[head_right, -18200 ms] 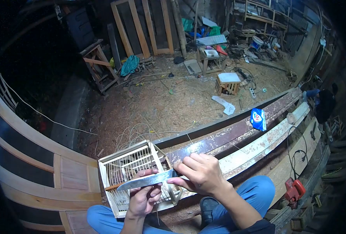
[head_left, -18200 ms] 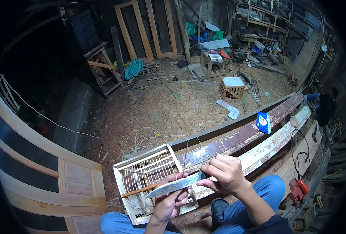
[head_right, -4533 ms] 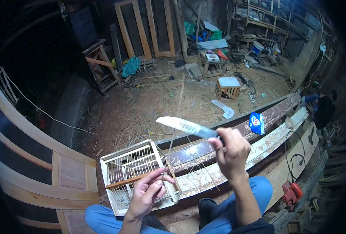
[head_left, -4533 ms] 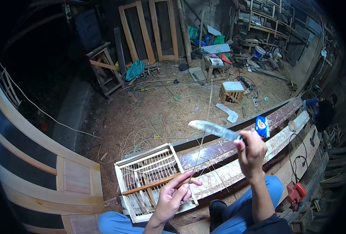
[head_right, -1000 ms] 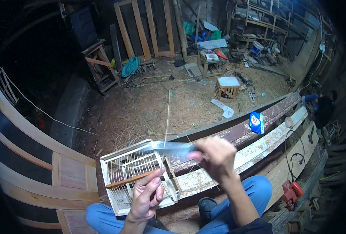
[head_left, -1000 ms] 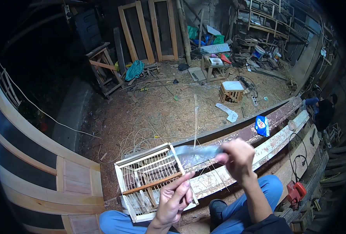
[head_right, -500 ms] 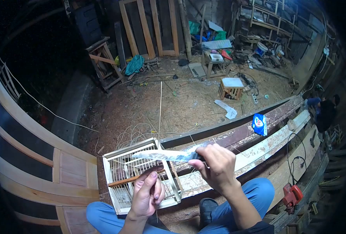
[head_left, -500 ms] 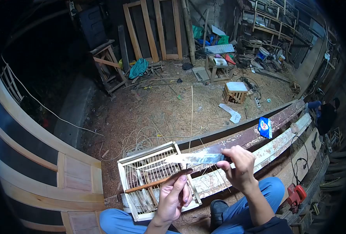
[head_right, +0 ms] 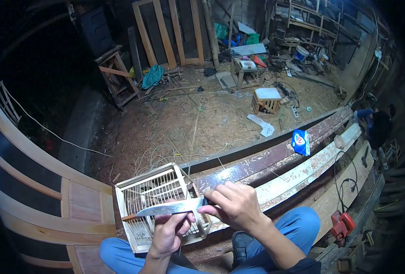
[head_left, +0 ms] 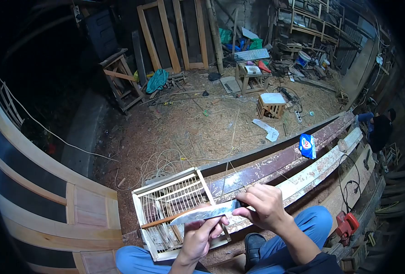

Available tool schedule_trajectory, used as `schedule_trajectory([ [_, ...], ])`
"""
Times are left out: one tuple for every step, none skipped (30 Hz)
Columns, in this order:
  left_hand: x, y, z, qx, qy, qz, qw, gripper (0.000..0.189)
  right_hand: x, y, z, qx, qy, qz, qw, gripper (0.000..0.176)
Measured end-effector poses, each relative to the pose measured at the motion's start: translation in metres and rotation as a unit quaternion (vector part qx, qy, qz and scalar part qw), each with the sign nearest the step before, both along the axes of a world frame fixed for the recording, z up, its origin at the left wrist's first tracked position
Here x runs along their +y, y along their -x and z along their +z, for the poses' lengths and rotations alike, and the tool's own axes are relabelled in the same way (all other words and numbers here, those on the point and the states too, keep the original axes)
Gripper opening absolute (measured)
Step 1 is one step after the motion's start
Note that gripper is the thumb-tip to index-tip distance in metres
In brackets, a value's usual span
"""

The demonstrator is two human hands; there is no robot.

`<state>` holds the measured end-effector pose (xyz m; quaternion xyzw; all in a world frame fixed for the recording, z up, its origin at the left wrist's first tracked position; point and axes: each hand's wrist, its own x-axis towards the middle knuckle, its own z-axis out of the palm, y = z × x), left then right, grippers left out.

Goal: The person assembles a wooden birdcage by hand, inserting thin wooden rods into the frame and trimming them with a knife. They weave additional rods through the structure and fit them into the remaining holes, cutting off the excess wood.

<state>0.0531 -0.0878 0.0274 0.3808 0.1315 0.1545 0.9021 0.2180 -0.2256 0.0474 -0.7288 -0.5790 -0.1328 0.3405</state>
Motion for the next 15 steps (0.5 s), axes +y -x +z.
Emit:
schedule_trajectory([
  [-0.002, 0.000, 0.003, 0.031, -0.044, 0.003, 0.999, 0.017, -0.001, -0.004, -0.002, 0.011, -0.013, -0.012, 1.000, 0.035],
  [-0.003, -0.005, 0.011, 0.037, -0.022, 0.013, 0.999, 0.016, -0.002, -0.009, -0.004, 0.023, -0.025, -0.024, 0.999, 0.037],
  [-0.004, -0.006, 0.010, 0.032, -0.020, 0.012, 0.999, 0.017, -0.003, -0.016, -0.006, 0.017, -0.046, -0.047, 0.998, 0.036],
  [-0.004, -0.006, 0.008, 0.028, -0.017, 0.011, 0.999, 0.017, -0.002, -0.022, -0.006, 0.025, -0.070, -0.059, 0.996, 0.035],
  [-0.005, -0.006, 0.007, 0.027, -0.017, 0.010, 0.999, 0.017, -0.005, -0.022, -0.003, 0.021, -0.055, -0.058, 0.997, 0.034],
  [-0.006, -0.007, 0.007, 0.029, -0.017, 0.023, 0.999, 0.018, -0.007, -0.022, 0.000, 0.018, -0.042, -0.057, 0.997, 0.034],
  [-0.006, -0.007, 0.007, 0.031, -0.016, 0.036, 0.999, 0.018, -0.007, -0.017, 0.000, 0.013, -0.027, -0.032, 0.999, 0.035],
  [-0.006, -0.008, 0.007, 0.030, -0.017, 0.038, 0.999, 0.018, -0.005, -0.011, -0.001, 0.009, -0.012, -0.007, 1.000, 0.036],
  [-0.007, -0.007, 0.009, 0.046, -0.022, 0.049, 0.997, 0.020, -0.001, -0.005, 0.001, -0.015, -0.005, 0.011, 1.000, 0.037],
  [-0.007, -0.007, 0.009, 0.064, -0.027, 0.060, 0.996, 0.021, 0.000, -0.003, 0.001, -0.017, 0.001, 0.004, 1.000, 0.037],
  [-0.004, -0.005, 0.005, 0.060, -0.024, 0.043, 0.997, 0.024, -0.002, -0.007, -0.002, -0.007, -0.004, -0.016, 1.000, 0.036],
  [0.000, -0.004, 0.001, 0.055, -0.021, 0.026, 0.998, 0.027, -0.003, -0.013, -0.005, 0.003, -0.009, -0.037, 0.999, 0.036],
  [0.000, -0.004, 0.004, 0.061, -0.014, 0.024, 0.998, 0.031, -0.001, -0.019, -0.007, 0.023, -0.053, -0.066, 0.996, 0.034],
  [0.000, -0.004, 0.005, 0.059, -0.014, 0.024, 0.998, 0.031, -0.002, -0.024, -0.003, 0.033, -0.062, -0.090, 0.993, 0.032],
  [-0.001, -0.003, 0.006, 0.062, -0.013, 0.019, 0.998, 0.032, -0.003, -0.023, -0.004, 0.025, -0.054, -0.076, 0.995, 0.032],
])
